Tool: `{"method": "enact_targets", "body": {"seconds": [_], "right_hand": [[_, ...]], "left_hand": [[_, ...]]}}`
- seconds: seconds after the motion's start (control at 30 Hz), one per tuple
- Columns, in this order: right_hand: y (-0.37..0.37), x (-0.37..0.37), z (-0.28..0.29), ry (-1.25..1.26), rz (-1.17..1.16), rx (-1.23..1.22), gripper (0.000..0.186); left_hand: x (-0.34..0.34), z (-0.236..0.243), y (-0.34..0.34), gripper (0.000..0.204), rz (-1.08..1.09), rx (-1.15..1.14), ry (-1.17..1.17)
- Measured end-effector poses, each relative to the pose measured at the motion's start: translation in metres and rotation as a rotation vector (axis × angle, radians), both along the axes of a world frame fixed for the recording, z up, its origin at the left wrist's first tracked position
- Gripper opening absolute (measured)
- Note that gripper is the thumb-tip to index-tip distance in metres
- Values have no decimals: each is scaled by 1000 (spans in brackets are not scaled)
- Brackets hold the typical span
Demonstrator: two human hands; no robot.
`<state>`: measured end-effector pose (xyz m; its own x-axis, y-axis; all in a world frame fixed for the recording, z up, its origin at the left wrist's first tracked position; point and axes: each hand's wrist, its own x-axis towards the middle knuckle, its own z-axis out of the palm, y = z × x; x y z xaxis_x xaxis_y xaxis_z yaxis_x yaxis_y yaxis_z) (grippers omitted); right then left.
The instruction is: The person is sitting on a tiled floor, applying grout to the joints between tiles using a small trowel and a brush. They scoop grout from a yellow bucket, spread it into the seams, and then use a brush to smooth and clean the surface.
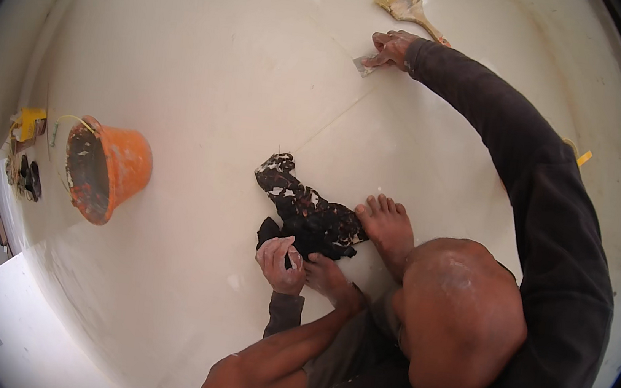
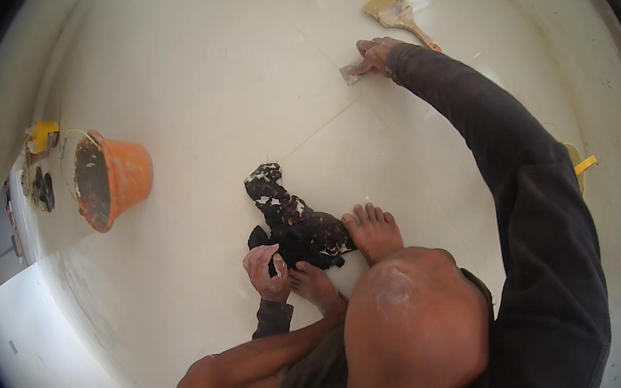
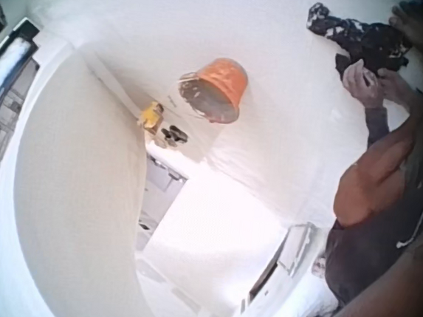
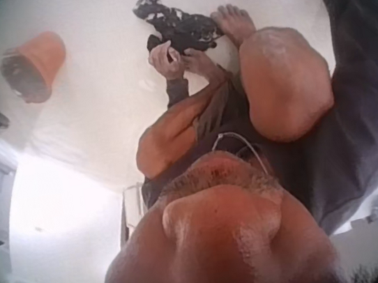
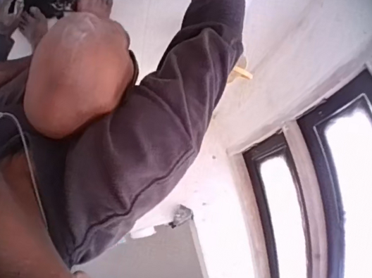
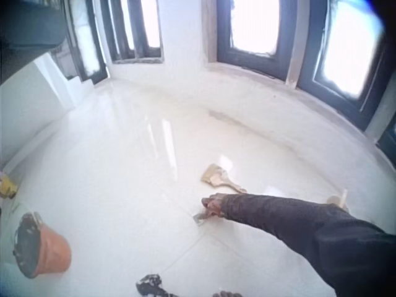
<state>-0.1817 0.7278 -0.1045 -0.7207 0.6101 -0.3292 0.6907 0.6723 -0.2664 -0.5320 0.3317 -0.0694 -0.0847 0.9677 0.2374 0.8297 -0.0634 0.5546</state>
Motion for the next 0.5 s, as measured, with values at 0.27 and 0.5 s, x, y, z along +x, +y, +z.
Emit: {"method": "enact_targets", "body": {"seconds": [0.27, 0.5], "right_hand": [[58, -13, 4, -21, 37, -37, 36], [86, -28, -15, -43, 115, -23, 42]], "left_hand": [[-17, -6, 23, 23, 61, -11, 7], [-31, -5, 28, 19, 78, -6, 14]]}}
